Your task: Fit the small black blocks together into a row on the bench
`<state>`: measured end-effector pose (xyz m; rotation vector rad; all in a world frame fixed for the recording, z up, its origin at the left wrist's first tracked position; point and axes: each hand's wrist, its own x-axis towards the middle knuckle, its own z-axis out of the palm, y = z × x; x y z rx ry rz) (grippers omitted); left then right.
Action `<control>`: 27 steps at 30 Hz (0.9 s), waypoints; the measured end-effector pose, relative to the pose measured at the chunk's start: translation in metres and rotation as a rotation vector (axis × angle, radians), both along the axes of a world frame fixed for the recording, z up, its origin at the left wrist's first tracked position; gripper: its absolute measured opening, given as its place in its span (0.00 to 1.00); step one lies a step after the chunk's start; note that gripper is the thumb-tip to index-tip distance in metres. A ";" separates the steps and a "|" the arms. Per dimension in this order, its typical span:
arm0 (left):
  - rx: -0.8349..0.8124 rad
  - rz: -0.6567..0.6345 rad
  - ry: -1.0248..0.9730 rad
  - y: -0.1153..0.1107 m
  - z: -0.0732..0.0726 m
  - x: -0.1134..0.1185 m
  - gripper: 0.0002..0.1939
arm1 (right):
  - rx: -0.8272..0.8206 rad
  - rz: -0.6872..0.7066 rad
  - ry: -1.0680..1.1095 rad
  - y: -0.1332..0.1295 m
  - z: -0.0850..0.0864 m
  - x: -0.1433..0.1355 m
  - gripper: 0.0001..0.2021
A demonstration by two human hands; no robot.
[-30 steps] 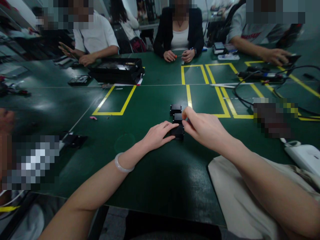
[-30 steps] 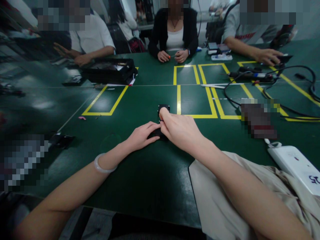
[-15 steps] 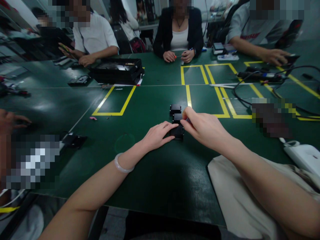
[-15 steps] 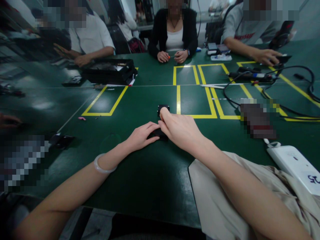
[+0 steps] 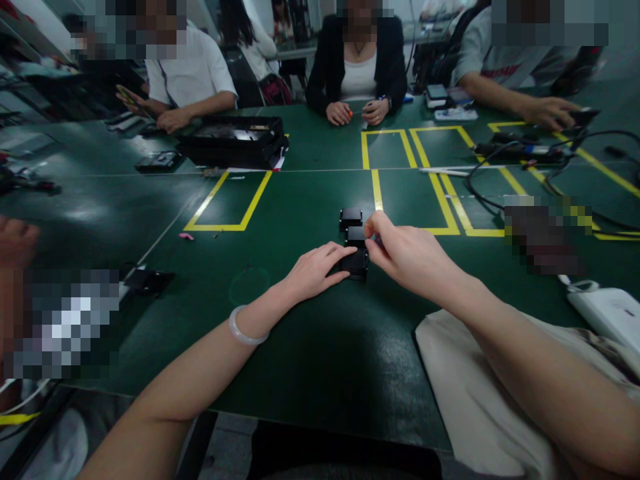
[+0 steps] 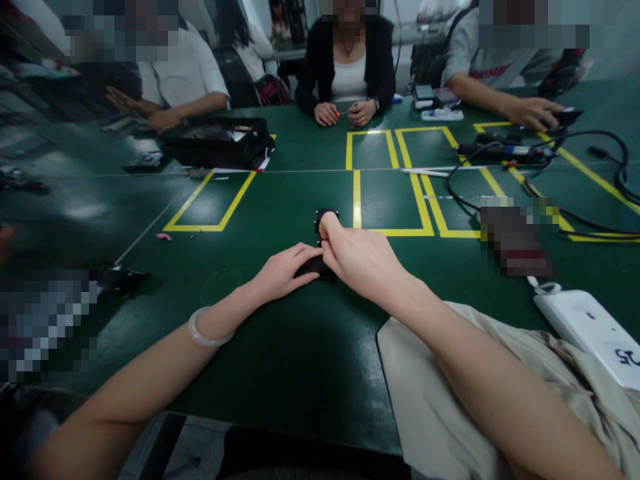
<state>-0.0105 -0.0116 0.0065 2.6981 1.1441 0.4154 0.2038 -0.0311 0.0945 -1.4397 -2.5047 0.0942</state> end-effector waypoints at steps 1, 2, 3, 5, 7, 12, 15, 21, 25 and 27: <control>0.001 0.002 -0.001 0.000 0.000 0.000 0.23 | 0.001 -0.001 0.000 0.000 0.000 0.000 0.12; 0.003 0.003 0.000 0.000 0.000 0.000 0.23 | 0.002 0.002 -0.005 0.000 0.000 0.000 0.12; 0.004 0.005 0.002 0.000 0.000 0.000 0.23 | 0.004 0.004 -0.014 0.000 0.000 -0.001 0.13; 0.003 0.008 0.007 0.000 0.000 0.000 0.23 | 0.009 0.003 -0.035 0.000 0.000 -0.001 0.14; -0.001 0.010 0.012 0.000 0.000 0.000 0.23 | 0.009 -0.001 -0.041 0.001 -0.001 0.000 0.14; -0.017 0.005 0.008 0.000 0.001 0.000 0.24 | -0.001 -0.003 0.009 0.002 -0.001 0.002 0.11; -0.020 0.006 0.003 0.000 0.001 0.000 0.24 | -0.006 -0.011 0.016 0.001 0.001 0.001 0.11; -0.017 0.002 0.003 0.001 0.000 0.000 0.23 | -0.012 -0.013 -0.010 -0.001 0.004 -0.001 0.11; -0.007 0.005 0.000 0.001 -0.001 0.000 0.23 | -0.017 0.005 -0.011 0.000 0.003 0.000 0.12; -0.006 0.007 0.000 0.001 -0.001 0.000 0.23 | -0.016 0.005 -0.014 0.000 0.002 0.000 0.13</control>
